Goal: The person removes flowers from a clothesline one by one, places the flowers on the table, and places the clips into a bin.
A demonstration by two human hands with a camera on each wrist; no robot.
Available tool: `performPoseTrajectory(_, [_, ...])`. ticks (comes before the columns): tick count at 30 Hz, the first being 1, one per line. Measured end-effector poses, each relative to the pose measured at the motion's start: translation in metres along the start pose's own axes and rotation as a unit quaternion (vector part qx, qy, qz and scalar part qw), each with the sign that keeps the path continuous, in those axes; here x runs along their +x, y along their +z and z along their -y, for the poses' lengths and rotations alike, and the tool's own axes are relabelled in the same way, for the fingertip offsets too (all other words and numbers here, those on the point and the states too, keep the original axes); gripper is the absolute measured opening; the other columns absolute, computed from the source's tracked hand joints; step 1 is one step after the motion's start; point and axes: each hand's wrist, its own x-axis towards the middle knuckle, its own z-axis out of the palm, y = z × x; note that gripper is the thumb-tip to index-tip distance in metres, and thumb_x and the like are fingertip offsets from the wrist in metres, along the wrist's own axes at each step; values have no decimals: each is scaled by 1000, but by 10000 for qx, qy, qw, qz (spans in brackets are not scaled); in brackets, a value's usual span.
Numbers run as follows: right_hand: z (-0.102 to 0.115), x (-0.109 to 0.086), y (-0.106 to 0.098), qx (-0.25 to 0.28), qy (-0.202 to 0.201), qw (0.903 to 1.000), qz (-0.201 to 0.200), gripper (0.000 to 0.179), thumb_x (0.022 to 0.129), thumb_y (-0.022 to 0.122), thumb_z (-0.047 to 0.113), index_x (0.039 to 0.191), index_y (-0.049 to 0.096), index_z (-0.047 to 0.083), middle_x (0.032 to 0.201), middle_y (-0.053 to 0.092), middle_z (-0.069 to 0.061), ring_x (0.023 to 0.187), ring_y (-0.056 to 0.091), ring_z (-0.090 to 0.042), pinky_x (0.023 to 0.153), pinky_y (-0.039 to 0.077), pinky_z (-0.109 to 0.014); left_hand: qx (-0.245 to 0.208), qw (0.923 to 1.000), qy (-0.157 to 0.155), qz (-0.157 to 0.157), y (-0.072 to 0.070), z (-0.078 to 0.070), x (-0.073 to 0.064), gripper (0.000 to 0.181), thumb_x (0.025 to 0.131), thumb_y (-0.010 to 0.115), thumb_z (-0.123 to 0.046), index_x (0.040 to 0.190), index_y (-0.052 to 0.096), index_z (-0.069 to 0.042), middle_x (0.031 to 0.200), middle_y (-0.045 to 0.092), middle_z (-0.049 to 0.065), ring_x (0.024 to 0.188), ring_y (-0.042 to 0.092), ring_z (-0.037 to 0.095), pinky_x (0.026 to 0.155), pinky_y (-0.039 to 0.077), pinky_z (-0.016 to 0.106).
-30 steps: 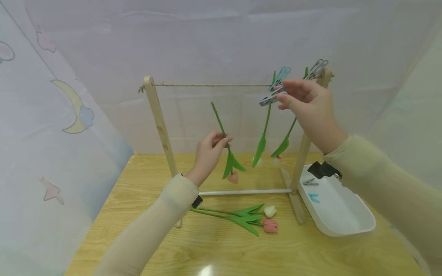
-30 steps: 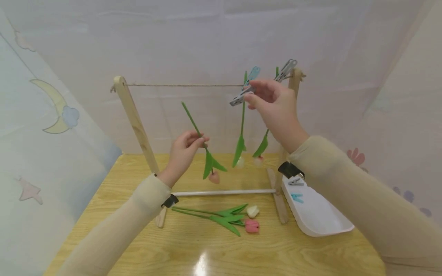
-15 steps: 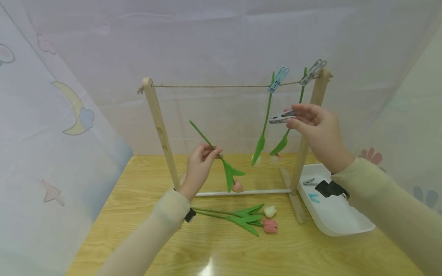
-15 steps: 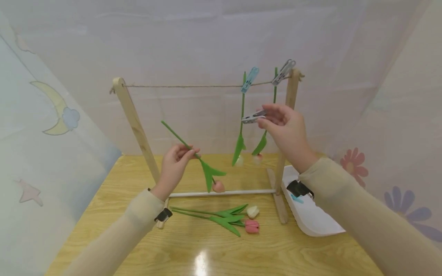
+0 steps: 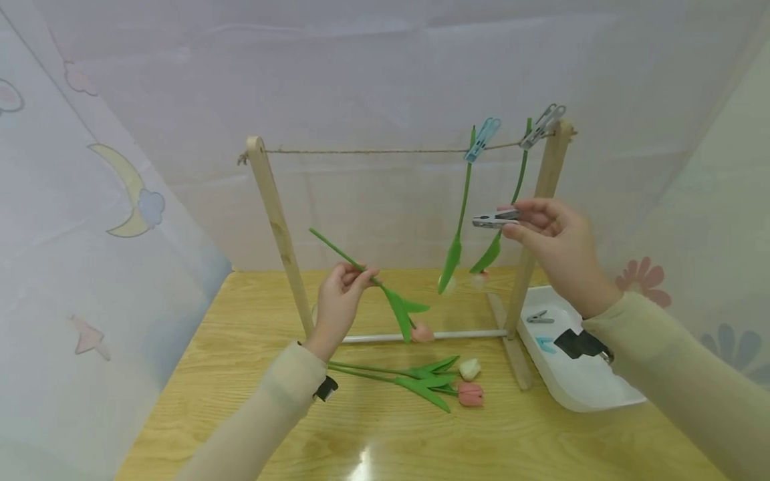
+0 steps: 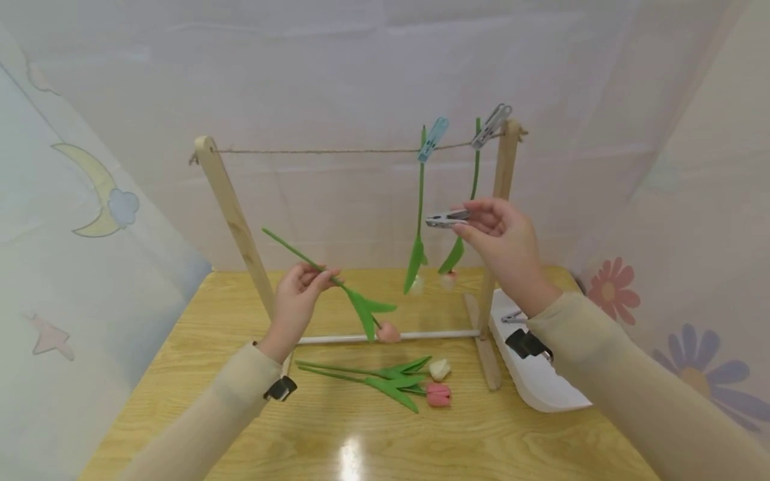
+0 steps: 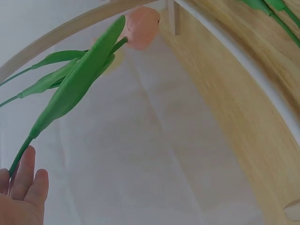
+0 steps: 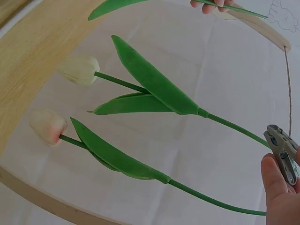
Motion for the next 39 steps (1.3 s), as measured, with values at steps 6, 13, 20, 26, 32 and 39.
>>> performPoseTrajectory(6, [-4, -7, -5, 283, 53, 9996, 11, 22, 90, 63, -9, 110, 61, 0, 105, 72, 2, 90, 69, -8, 82, 52, -16, -82, 9997, -215, -117, 0, 8, -6, 23, 96, 58, -2, 113, 52, 12, 105, 66, 26, 93, 69, 24, 88, 54, 31])
performPoseTrajectory(13, [-13, -13, -14, 314, 140, 9994, -85, 22, 90, 63, -9, 108, 62, 3, 101, 71, 1, 88, 68, -8, 81, 53, -17, -49, 9986, -500, -181, 0, 16, -17, 24, 99, 56, -7, 115, 50, 9, 111, 66, 23, 97, 68, 25, 87, 55, 33])
performPoseTrajectory(20, [-21, -20, -22, 450, 114, 9989, -101, 23, 89, 62, -13, 106, 62, 2, 103, 72, 0, 90, 68, -8, 81, 53, -18, -314, 9951, -899, -264, 3, 22, -26, 25, 100, 55, -8, 117, 48, 9, 115, 64, 24, 97, 68, 21, 89, 54, 34])
performPoseTrajectory(26, [-26, -25, -28, 410, 262, 9988, -77, 23, 89, 62, -12, 108, 61, 1, 104, 72, 1, 93, 67, -7, 82, 52, -17, -490, 9909, -1218, -312, 1, 29, -35, 27, 100, 55, -10, 118, 46, 8, 117, 62, 26, 97, 68, 20, 88, 54, 31])
performPoseTrajectory(32, [-33, -28, -35, 140, 442, 9989, -100, 25, 89, 64, -9, 109, 61, 5, 102, 72, 5, 93, 66, -4, 81, 51, -12, -706, 9855, -1489, -408, -3, 38, -41, 24, 101, 52, -9, 116, 45, 8, 116, 63, 25, 94, 68, 17, 87, 55, 31])
performPoseTrajectory(39, [-38, -31, -44, 75, 482, 9988, -86, 28, 89, 64, -10, 112, 64, 6, 100, 72, 5, 92, 66, -3, 80, 51, -12, -1044, 9761, -1849, -454, -5, 47, -45, 19, 102, 50, -7, 115, 44, 6, 112, 65, 17, 96, 68, 16, 88, 55, 31])
